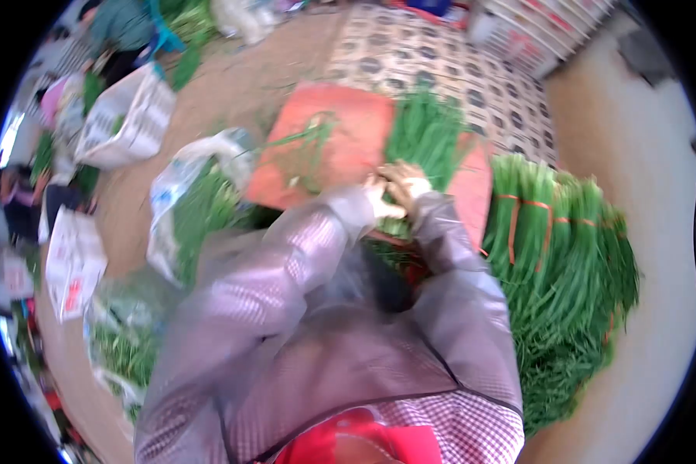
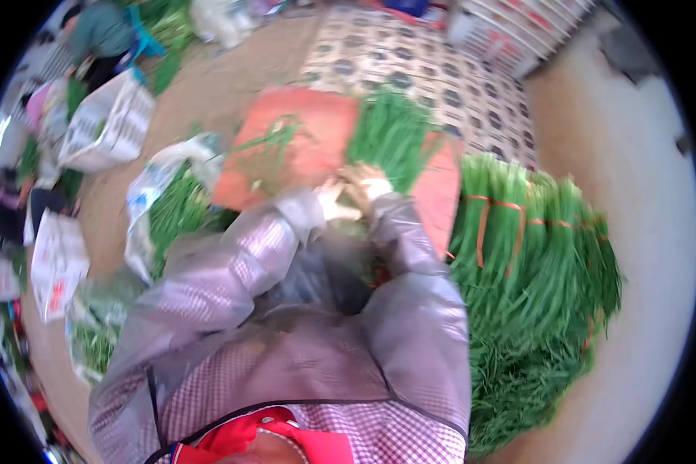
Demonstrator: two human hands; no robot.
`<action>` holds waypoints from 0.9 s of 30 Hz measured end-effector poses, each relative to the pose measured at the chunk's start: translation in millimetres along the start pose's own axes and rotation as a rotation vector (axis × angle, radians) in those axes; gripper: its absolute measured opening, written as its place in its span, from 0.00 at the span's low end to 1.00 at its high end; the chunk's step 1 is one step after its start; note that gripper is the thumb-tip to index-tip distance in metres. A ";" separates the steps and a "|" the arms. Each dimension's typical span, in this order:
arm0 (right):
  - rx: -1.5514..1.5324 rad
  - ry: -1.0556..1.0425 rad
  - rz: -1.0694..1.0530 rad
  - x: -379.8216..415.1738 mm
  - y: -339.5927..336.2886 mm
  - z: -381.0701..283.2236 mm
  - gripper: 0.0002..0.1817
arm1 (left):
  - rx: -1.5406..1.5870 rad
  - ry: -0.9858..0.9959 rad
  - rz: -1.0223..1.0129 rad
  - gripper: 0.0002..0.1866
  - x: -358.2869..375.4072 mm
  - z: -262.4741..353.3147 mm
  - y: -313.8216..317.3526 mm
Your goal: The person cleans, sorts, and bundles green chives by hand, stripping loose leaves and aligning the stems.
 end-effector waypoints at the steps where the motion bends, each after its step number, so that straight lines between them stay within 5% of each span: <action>1: 0.045 -0.018 0.030 -0.6 1.3 0.3 0.23 | 0.000 0.005 -0.114 0.39 5.0 -7.5 -15.1; 3: 0.071 -0.049 0.065 -2.6 2.5 2.8 0.22 | -0.440 0.698 -0.073 0.30 36.7 -43.0 -58.6; 4: 0.061 -0.060 0.065 -0.9 0.4 2.2 0.22 | -0.457 0.847 0.074 0.27 70.4 -57.2 -91.6; 6: 0.056 -0.053 0.043 -2.5 4.8 8.8 0.22 | 0.463 0.206 0.256 0.23 130.2 -99.7 -172.3; 10: -0.140 -0.034 -0.047 -7.9 5.1 24.1 0.21 | 0.529 0.094 0.677 0.24 258.4 -266.7 -241.9; 11: -0.121 0.038 -0.074 -8.6 0.5 17.5 0.22 | 0.331 -0.050 0.736 0.23 287.7 -318.3 -239.5; 14: 0.223 -0.077 0.023 -32.3 -24.2 -63.4 0.22 | 0.614 -0.320 0.701 0.17 344.7 -418.1 -178.4; 16: -0.201 -0.209 0.030 -60.5 -39.8 -158.5 0.18 | 0.833 -0.346 0.661 0.17 349.4 -465.1 -121.1; 19: -0.910 -0.078 -0.244 -94.4 24.1 -248.0 0.18 | 0.571 -0.395 0.624 0.24 333.5 -455.5 -91.5; 20: -0.962 -0.124 -0.264 -101.9 48.3 -273.7 0.17 | 0.618 -0.426 0.655 0.27 321.3 -471.9 -72.1; 21: -0.937 0.152 -0.505 -118.1 97.4 -277.3 0.17 | 0.551 -0.510 0.566 0.31 317.3 -455.6 -73.0; 22: -0.992 -0.045 -0.330 -139.1 157.3 -273.7 0.16 | 0.411 -0.476 0.552 0.38 305.4 -460.0 -68.4; 24: -1.052 0.245 -0.444 -162.8 230.1 -278.8 0.15 | 0.138 -0.498 0.522 0.50 284.8 -451.5 -65.6; 27: -0.916 0.344 -0.397 -197.8 311.0 -271.8 0.17 | -0.087 -0.685 0.281 0.64 254.3 -459.9 -43.5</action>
Point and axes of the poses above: each hand's wrist, its own x-axis away from the middle knuckle, its own y-axis out of the palm, z = x × y, the point moved 7 cm from there along -x, towards the middle knuckle, and after that the axes turned 4 degrees about y, right-handed, at the moved point
